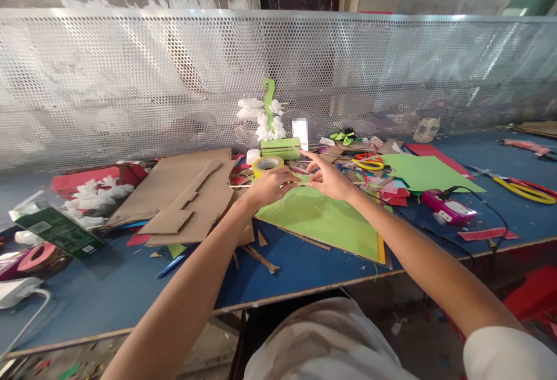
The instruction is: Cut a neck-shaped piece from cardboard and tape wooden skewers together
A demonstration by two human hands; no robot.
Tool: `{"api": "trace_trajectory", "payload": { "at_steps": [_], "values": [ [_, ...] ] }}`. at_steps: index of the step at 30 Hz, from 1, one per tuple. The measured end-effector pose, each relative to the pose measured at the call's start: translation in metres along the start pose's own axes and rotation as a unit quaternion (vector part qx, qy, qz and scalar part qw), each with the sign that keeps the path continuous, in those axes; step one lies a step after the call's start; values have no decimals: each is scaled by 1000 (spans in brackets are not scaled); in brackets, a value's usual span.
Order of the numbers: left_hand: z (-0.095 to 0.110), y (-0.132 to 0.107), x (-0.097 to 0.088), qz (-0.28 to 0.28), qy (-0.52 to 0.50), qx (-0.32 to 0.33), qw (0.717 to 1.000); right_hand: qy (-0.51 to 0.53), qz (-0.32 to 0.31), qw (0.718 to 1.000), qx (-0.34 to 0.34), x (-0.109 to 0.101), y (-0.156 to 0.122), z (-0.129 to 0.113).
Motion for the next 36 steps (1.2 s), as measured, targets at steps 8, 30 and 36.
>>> {"api": "trace_trajectory", "payload": {
  "at_steps": [8,30,36],
  "values": [
    [0,1,3,-6,-15,-13,1000,17,2,1000,-1,1,1,4],
    [-1,-2,6,8,-18,25,1000,-7,-2,1000,27,-1,4,7],
    [-1,-2,6,12,-38,27,999,4,1,1000,24,0,4,9]
  ]
}}
Point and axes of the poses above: each hand's wrist, its own y-axis towards the middle knuckle, its own x-axis out of the palm, z = x × y, the point moved 6 cm from there along y, towards the middle knuckle, and after that the axes turned 1 degree about z, right-handed, at the moved point
